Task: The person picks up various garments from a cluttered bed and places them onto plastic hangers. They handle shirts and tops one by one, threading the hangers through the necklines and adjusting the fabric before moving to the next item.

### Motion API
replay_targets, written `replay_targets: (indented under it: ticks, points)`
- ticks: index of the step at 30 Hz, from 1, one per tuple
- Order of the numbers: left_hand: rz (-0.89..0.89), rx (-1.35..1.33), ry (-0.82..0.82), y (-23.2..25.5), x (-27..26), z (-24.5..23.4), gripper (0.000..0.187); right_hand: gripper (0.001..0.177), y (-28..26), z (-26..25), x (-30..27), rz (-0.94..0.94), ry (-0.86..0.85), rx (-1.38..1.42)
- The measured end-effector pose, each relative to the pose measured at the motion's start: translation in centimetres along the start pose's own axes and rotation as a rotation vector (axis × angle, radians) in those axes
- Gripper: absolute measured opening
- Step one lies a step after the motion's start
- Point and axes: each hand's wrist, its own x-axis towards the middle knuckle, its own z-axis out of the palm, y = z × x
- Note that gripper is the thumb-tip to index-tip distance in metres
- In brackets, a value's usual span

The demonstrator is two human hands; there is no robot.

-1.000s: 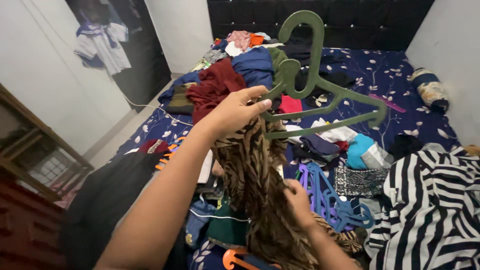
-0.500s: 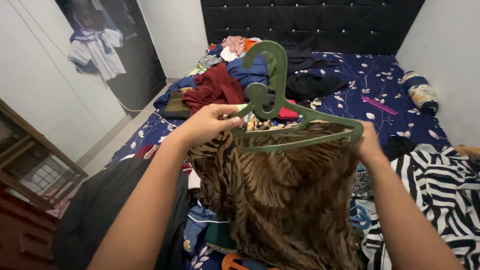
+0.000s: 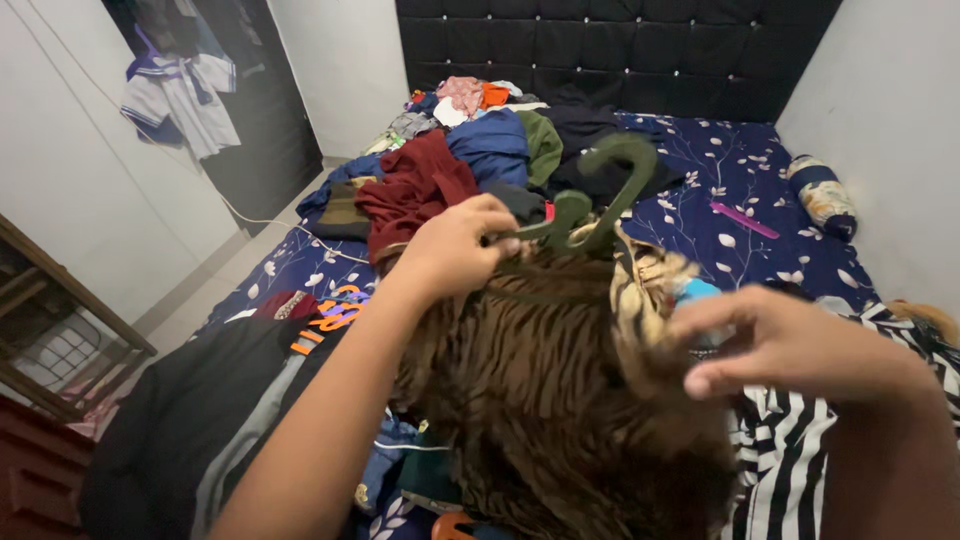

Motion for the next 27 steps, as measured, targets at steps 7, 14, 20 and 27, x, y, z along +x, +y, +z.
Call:
replay_targets:
  ticks: [7,14,20,27]
  points:
    - [0.152,-0.170,0.032,1.9,-0.4,0.5,0.028,0.044,-2.4,2.2,5.6,-0.300,0.434,0.059]
    - [0.058,0.444,0.485,1.9,-4.4,2.6,0.081,0.018,-2.2,2.0,8.0,-0.425,0.425,0.145]
    - [-0.483,-0.051,0.479,0.2,-7.4,5.0,0.066,0.017,-4.6,2.1,8.7,-0.510,0.355,0.151]
    - [-0.490,-0.121,0.770,-4.8,-10.8,5.2,0.015,0.019,-8.7,4.3,9.0,-0.567,0.274,0.229]
